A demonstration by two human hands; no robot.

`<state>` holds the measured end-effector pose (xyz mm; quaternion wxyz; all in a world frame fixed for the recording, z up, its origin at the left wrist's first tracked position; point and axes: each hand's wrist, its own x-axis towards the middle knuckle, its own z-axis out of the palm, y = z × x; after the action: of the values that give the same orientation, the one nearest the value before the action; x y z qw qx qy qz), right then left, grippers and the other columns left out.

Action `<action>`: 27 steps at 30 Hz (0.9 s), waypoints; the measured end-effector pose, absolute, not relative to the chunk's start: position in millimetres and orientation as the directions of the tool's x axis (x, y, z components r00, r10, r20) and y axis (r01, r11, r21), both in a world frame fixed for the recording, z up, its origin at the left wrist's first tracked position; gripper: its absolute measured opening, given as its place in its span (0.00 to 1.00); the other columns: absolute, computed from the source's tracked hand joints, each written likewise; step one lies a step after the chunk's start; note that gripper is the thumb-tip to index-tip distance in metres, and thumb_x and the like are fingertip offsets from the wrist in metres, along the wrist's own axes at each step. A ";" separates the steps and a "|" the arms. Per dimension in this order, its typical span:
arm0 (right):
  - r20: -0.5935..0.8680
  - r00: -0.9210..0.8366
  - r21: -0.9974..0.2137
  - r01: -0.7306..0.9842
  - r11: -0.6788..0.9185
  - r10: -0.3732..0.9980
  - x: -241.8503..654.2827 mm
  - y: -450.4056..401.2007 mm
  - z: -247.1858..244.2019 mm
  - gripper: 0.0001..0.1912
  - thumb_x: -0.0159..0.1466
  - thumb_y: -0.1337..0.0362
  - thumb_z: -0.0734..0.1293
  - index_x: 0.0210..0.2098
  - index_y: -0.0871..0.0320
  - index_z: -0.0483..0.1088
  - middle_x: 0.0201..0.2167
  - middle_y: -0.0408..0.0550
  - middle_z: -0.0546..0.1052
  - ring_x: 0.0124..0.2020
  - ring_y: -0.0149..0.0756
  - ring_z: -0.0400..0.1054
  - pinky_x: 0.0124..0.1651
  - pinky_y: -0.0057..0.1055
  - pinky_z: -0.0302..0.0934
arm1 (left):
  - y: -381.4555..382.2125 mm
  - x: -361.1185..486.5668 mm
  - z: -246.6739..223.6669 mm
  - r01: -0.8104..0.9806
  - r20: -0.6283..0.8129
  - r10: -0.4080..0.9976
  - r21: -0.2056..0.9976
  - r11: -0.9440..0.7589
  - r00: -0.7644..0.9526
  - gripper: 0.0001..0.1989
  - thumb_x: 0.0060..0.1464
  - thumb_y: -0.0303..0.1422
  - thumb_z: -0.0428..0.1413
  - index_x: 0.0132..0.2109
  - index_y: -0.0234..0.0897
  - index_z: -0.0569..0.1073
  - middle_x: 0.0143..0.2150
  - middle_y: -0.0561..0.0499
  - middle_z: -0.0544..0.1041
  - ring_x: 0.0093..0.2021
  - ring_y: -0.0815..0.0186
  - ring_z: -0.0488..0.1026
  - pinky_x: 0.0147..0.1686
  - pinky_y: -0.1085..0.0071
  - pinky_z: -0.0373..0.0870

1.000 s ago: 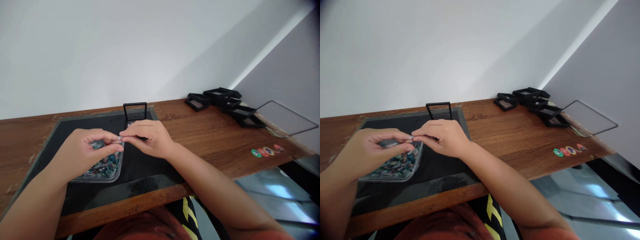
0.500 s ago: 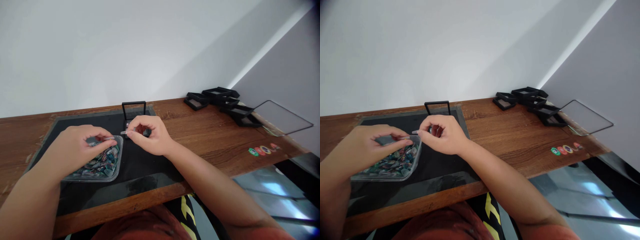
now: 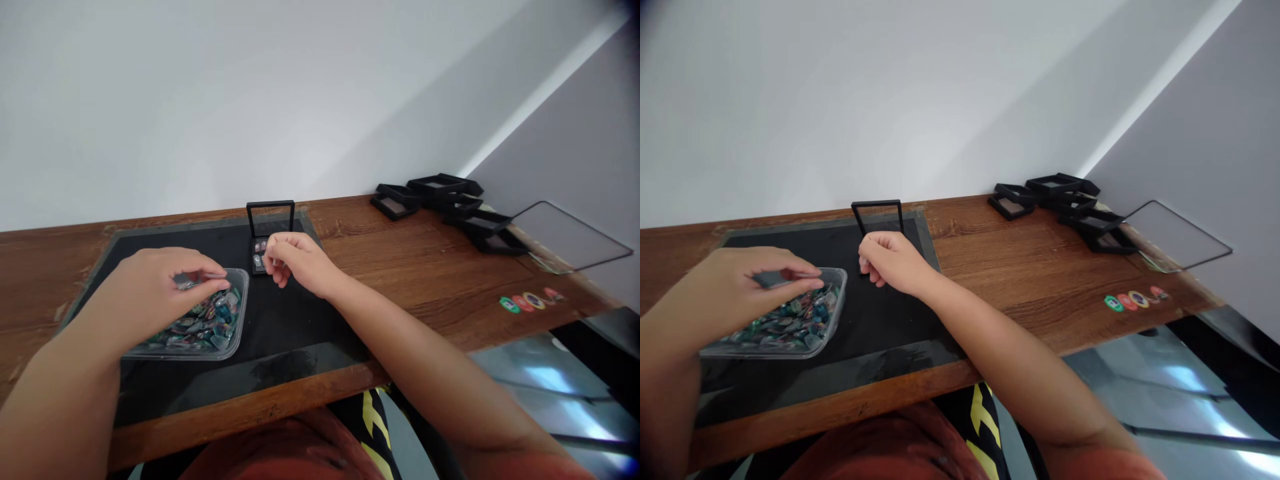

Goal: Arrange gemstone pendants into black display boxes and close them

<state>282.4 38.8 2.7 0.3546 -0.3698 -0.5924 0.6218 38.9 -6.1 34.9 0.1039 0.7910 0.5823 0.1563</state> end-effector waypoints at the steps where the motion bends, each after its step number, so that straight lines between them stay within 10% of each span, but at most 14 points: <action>1: -0.039 -0.468 -0.999 0.016 -0.036 0.883 282.9 39.7 3.1 0.11 0.62 0.66 0.62 0.23 0.56 0.64 0.21 0.38 0.70 0.19 0.24 0.63 0.21 0.21 0.60 | -6.8 39.7 35.7 0.885 0.142 0.951 0.351 -0.306 0.273 0.15 0.57 0.53 0.61 0.40 0.52 0.85 0.40 0.55 0.86 0.39 0.59 0.81 0.37 0.68 0.72; 17: 0.022 -0.349 -0.654 0.704 0.278 0.937 325.6 79.6 -4.9 0.12 0.68 0.63 0.65 0.28 0.58 0.70 0.29 0.44 0.76 0.31 0.31 0.65 0.36 0.29 0.55 | -8.4 40.9 38.8 0.906 0.118 0.960 0.321 -0.278 0.253 0.16 0.59 0.54 0.59 0.41 0.50 0.84 0.44 0.57 0.86 0.44 0.60 0.79 0.38 0.69 0.71; 27: -0.048 -0.435 -0.516 0.781 0.351 0.899 320.6 74.2 -7.6 0.12 0.73 0.62 0.61 0.38 0.57 0.75 0.39 0.49 0.82 0.40 0.37 0.71 0.40 0.30 0.56 | -7.9 40.0 35.5 0.911 0.096 0.955 0.288 -0.296 0.281 0.17 0.62 0.54 0.58 0.43 0.50 0.83 0.46 0.57 0.86 0.46 0.60 0.79 0.43 0.66 0.71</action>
<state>320.6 74.2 -7.6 0.1227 -0.5169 -0.8126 0.2395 40.0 -7.9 35.5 0.0885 0.7953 0.5865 0.1254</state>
